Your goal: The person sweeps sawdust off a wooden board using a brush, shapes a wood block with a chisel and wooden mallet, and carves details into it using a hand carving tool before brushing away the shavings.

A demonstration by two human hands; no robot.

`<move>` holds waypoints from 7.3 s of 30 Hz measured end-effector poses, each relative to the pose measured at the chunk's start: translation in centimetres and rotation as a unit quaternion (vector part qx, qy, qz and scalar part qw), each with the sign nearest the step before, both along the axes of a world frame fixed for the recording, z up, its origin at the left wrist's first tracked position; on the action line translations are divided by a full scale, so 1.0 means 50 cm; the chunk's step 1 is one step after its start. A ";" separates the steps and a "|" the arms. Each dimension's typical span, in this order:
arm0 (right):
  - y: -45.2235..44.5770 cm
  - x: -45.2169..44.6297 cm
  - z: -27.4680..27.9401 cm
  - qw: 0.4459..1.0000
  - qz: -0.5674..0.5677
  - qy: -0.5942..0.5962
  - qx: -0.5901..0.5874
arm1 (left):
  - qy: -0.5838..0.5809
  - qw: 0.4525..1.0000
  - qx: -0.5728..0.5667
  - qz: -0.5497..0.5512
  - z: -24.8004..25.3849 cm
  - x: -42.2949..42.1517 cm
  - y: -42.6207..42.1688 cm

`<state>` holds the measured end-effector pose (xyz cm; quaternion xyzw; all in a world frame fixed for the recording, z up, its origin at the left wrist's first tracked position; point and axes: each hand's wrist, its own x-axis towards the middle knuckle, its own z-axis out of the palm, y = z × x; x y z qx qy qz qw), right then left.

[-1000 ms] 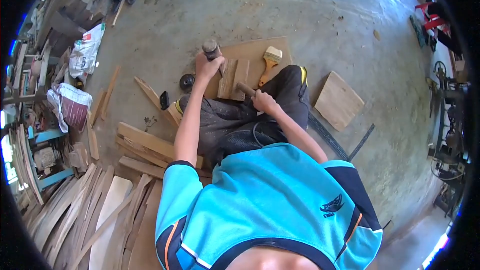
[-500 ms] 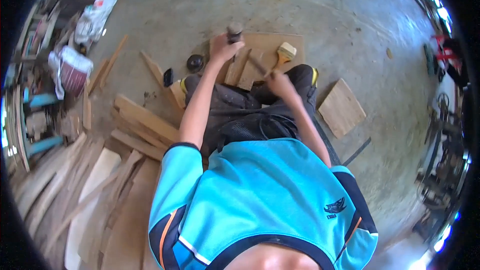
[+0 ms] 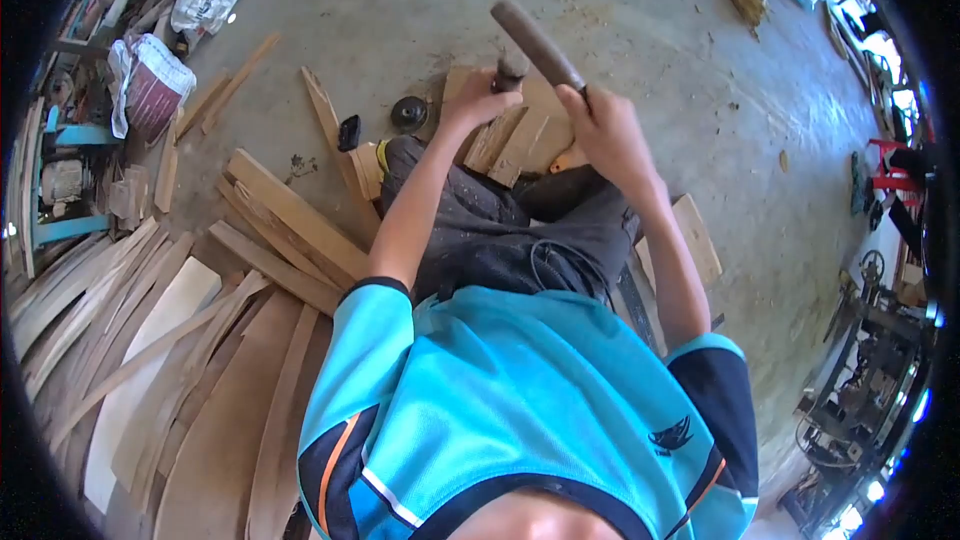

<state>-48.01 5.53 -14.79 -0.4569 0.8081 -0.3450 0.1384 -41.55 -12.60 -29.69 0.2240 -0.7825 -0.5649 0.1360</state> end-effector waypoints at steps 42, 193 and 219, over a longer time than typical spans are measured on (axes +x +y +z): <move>0.105 0.089 -0.449 0.934 0.027 -0.146 0.327 | 0.282 0.736 0.466 0.402 -0.176 0.216 0.034; -0.002 0.037 0.160 0.970 -0.037 -0.051 -0.236 | 0.089 0.985 0.138 -0.045 0.008 0.101 0.006; 0.125 0.050 0.057 0.979 -0.128 -0.141 -0.078 | 0.053 0.994 0.096 -0.007 0.012 0.076 0.038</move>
